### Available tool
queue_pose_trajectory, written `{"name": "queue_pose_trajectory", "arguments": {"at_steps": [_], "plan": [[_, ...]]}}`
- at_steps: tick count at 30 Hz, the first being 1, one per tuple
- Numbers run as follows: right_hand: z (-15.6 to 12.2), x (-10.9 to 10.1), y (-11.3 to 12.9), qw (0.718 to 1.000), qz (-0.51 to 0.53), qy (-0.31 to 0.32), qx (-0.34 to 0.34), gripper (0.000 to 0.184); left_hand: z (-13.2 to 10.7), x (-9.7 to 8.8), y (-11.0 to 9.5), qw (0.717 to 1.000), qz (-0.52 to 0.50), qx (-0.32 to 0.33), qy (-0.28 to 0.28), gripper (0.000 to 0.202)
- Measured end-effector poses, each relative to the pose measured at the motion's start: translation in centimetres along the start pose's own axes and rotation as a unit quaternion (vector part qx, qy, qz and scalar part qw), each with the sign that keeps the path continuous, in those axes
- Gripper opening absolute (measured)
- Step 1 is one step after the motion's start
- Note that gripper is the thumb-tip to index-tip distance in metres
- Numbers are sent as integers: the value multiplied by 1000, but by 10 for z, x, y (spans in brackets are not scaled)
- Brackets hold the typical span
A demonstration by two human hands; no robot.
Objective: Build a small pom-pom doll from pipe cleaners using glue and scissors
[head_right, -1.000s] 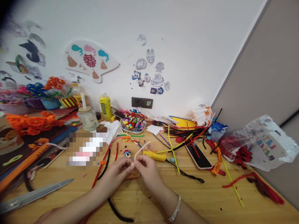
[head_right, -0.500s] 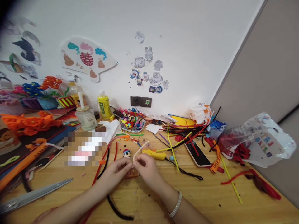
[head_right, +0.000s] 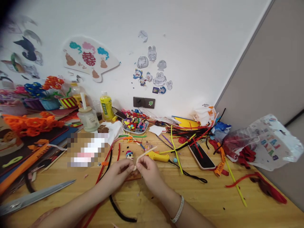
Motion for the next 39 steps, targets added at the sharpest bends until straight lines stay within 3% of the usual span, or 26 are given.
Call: {"name": "queue_pose_trajectory", "arguments": {"at_steps": [7, 14, 20, 27, 33, 39], "plan": [[-1, -2, 5, 993, -102, -16, -51, 14, 2, 2, 5, 1000, 3, -15, 0, 24], [2, -6, 2, 997, -70, 16, -30, 19, 3, 2, 11, 1000, -21, -10, 14, 22], [-2, 0, 5, 997, -75, -5, -30, 17, 2, -1, 4, 1000, 14, -10, -4, 20], [-6, 3, 4, 991, -120, -14, -50, 14, -1, -3, -5, 997, 72, 11, 23, 20], [-5, 3, 9, 998, -61, 2, -13, 17, -4, -3, -9, 997, 59, 49, 19, 21], [-2, 2, 14, 1000, 8, -4, 18, 22, -2, 1, -3, 999, 34, 32, 1, 20]]}}
Point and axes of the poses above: each hand's wrist, its own z-axis towards the middle knuckle, its own x-axis out of the palm, y = z × x, the point moved 2 cm from there along z, towards the middle knuckle, and after that the axes turned 1 degree about x, right-handed, at the moved point
